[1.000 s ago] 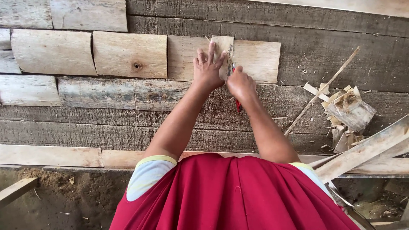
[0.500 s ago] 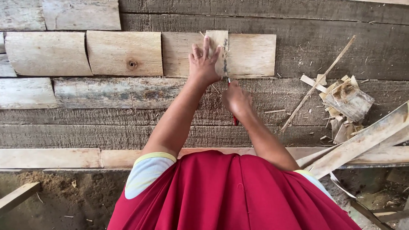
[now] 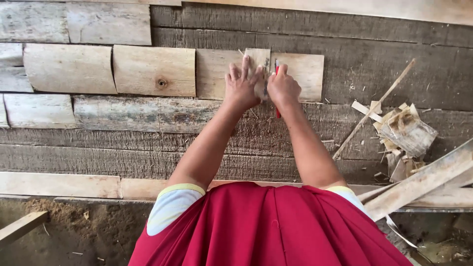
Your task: The person uses a red utility knife to cut small rectangular pieces of wood on a wooden workbench. They position the wood, score it with the knife, and snap off the cut sections, repeating the process on several pieces.
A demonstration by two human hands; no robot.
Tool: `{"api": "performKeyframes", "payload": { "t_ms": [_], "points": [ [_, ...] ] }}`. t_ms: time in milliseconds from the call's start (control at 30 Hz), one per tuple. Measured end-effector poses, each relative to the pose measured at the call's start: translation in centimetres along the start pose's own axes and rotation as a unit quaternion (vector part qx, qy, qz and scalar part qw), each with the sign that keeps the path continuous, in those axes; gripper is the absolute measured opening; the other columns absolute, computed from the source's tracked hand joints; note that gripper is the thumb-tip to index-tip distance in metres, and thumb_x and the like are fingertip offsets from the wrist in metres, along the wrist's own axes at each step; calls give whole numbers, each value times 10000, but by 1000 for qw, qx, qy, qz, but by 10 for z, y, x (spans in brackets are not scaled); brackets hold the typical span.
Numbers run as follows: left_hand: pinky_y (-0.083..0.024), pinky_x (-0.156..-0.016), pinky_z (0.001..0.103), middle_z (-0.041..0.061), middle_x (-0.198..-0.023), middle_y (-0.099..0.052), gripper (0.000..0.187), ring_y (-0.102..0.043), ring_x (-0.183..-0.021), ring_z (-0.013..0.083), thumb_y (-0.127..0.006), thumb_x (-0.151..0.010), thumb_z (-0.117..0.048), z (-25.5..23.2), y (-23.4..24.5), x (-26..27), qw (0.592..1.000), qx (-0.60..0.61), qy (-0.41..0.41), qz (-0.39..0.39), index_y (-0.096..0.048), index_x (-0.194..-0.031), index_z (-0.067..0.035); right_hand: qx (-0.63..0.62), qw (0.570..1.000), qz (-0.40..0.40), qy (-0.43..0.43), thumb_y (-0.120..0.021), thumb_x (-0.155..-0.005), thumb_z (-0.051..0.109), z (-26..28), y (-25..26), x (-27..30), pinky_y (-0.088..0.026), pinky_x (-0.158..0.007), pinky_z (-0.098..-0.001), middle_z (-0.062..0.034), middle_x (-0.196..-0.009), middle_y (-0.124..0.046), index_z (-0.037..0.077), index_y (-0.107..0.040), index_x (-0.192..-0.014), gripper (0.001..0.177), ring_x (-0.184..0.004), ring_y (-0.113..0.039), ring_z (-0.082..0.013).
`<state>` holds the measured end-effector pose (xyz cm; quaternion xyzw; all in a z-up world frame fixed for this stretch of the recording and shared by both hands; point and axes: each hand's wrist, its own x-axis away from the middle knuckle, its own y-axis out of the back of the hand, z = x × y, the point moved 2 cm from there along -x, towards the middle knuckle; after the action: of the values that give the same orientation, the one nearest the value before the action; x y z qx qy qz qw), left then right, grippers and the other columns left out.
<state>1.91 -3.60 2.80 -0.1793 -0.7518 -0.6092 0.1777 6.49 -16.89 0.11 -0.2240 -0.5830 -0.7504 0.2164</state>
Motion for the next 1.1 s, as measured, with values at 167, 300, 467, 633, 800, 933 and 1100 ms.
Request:
{"api": "performKeyframes", "payload": {
  "t_ms": [167,300,467,633,800,933,1100],
  "points": [
    [-340,-1059,541,164,-1687,-48,911,-177,-1424,591,-701,-810,-461,0,1,1,1000,-6,2,6,-316,-1617,-286,-12,1000,-17,17,-287,-1027,331,11,7,-18,-500,-883,-619,-295,-1017,-688,37,-372,-1338,436,-1021,-686,-504],
    [-318,-1075,555,155,-1690,-28,953,-161,-1428,584,-723,-799,-517,1,-5,-3,1000,-9,5,16,-297,-1623,-297,7,1000,0,16,-280,-1021,389,14,7,-23,-478,-933,-634,-289,-1084,-677,55,-340,-1346,470,-1084,-661,-510],
    [-314,-1085,553,151,-1689,-16,944,-147,-1433,588,-734,-793,-475,1,-1,-4,1000,8,12,18,-311,-1617,-294,5,999,37,18,-281,-995,321,25,24,-13,-451,-986,-622,-297,-1134,-667,42,-351,-1321,436,-1131,-635,-518],
    [-311,-1097,544,145,-1688,-3,969,-140,-1435,578,-742,-778,-517,1,-8,-7,999,-3,18,27,-310,-1618,-302,-8,998,62,16,-302,-984,335,32,34,11,-434,-992,-640,-297,-1131,-667,40,-361,-1313,446,-1149,-624,-518],
    [-317,-1093,539,139,-1690,6,943,-124,-1445,575,-722,-789,-499,1,-20,-14,999,-7,23,33,-310,-1618,-320,-93,991,92,-11,-288,-983,175,38,49,63,-380,-1081,-648,-302,-1074,-670,-32,-427,-1310,411,-1118,-646,-501],
    [-34,-1253,630,103,-1601,333,859,147,-1503,499,-479,-976,-495,-8,36,12,987,56,36,149,41,-1639,-331,-69,987,137,-55,-223,-1088,104,39,47,89,-502,-512,-262,-7,-786,-573,-27,-295,-1490,429,-598,-562,-138],
    [-121,-1247,623,112,-1614,304,970,110,-1505,497,-610,-947,-402,-11,32,11,989,22,32,146,59,-1642,-306,-65,983,154,-81,-316,-1001,25,35,44,123,-495,-848,-456,24,-824,-553,64,-237,-1528,534,-778,-608,-239]
  ]
}}
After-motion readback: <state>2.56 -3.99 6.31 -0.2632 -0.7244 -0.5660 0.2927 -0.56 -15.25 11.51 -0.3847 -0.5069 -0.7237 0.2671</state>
